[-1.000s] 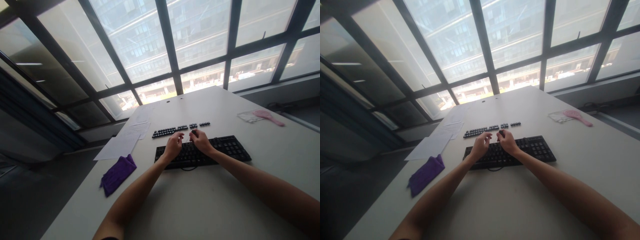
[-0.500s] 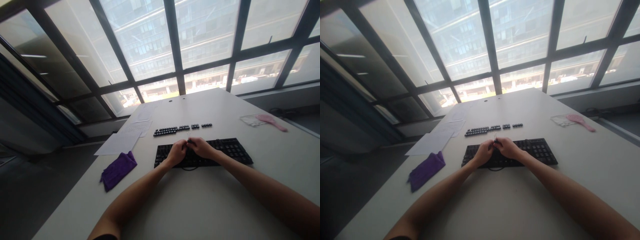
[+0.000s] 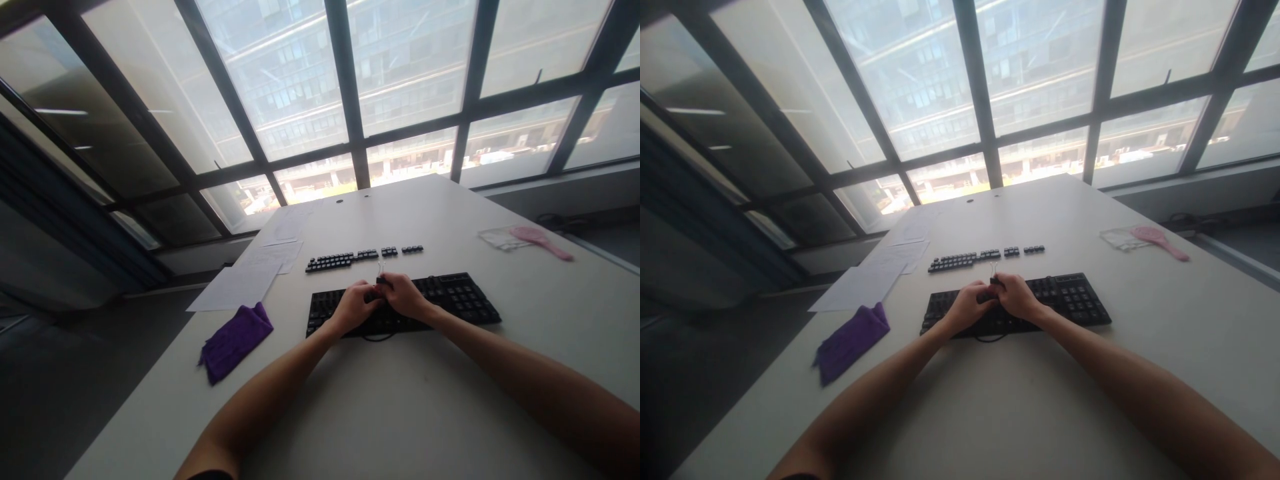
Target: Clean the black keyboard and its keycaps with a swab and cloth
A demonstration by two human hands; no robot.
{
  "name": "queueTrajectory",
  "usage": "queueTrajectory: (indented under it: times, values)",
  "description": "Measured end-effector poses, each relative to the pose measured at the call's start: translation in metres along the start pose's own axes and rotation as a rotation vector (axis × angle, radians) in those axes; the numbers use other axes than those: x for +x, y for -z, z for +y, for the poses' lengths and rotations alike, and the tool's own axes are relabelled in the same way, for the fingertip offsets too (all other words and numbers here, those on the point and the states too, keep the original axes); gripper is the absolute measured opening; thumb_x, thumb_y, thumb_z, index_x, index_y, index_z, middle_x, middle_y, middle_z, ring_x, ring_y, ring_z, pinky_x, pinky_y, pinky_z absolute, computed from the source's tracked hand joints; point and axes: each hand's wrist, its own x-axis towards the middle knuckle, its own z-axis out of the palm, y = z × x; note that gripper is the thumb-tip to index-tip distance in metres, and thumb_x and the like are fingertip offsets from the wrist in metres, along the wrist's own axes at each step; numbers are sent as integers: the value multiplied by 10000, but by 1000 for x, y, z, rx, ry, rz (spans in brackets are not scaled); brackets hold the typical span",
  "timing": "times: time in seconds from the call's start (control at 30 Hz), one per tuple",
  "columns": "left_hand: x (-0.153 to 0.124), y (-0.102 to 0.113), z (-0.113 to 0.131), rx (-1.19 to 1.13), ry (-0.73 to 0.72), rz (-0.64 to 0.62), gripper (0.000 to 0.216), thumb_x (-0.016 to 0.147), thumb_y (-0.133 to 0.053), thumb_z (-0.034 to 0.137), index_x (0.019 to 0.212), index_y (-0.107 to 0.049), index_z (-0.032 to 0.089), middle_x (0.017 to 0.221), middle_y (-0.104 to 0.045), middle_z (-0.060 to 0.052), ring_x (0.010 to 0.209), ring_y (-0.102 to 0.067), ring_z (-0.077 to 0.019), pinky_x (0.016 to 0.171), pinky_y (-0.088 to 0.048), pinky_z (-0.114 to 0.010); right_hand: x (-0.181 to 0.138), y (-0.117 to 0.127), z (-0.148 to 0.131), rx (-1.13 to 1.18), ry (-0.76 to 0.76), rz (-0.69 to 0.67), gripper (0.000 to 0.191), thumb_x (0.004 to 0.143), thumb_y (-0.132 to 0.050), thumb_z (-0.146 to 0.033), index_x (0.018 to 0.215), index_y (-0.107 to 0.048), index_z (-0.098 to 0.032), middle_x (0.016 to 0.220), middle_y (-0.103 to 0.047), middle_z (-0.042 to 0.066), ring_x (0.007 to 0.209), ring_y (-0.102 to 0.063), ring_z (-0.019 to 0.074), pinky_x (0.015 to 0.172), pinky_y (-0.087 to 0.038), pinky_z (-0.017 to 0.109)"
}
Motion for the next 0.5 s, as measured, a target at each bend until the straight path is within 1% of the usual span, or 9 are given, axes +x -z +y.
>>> queueTrajectory:
  times: [0.13, 0.23, 0.3, 0.4, 0.5]
  values:
    - [1, -1, -1, -13, 19, 18, 107, 787, -731, 269, 859, -741, 191, 872, -663, -40, 796, -615, -174, 769, -473, -290, 3, 0, 3, 86, -34, 10, 207, 854, -556, -254, 664, -567, -172, 603, -615, 4, 595, -548, 154, 569, -381, 250]
    - [1, -1, -1, -14, 1, 47, 132, 829, -695, 307, 886, -741, 197, 869, -676, -41, 794, -619, -174, 770, -475, -294, 5, 1, 2, 223, -88, 37, 217, 867, -535, -280, 676, -546, -179, 576, -597, -3, 548, -539, 146, 536, -387, 248]
    - [1, -1, -2, -21, -9, 68, 145, 844, -678, 318, 897, -737, 196, 852, -679, -39, 791, -621, -174, 770, -478, -296, 5, 2, 1, 276, -99, 57, 224, 874, -531, -299, 682, -539, -183, 566, -589, -7, 528, -531, 142, 524, -390, 249]
    - [1, -1, -3, -35, -19, 94, 137, 823, -697, 285, 920, -728, 193, 843, -675, -34, 768, -619, -166, 757, -488, -291, 5, 2, 0, 258, -58, 93, 245, 875, -544, -321, 672, -539, -185, 577, -579, -6, 546, -525, 143, 544, -400, 255]
    - [1, -1, -4, -55, -30, 124, 168, 794, -711, 208, 962, -710, 195, 866, -676, -28, 758, -621, -155, 750, -501, -283, 5, 1, -1, 226, -54, 139, 236, 883, -545, -344, 708, -557, -186, 630, -616, 11, 595, -558, 158, 582, -424, 266]
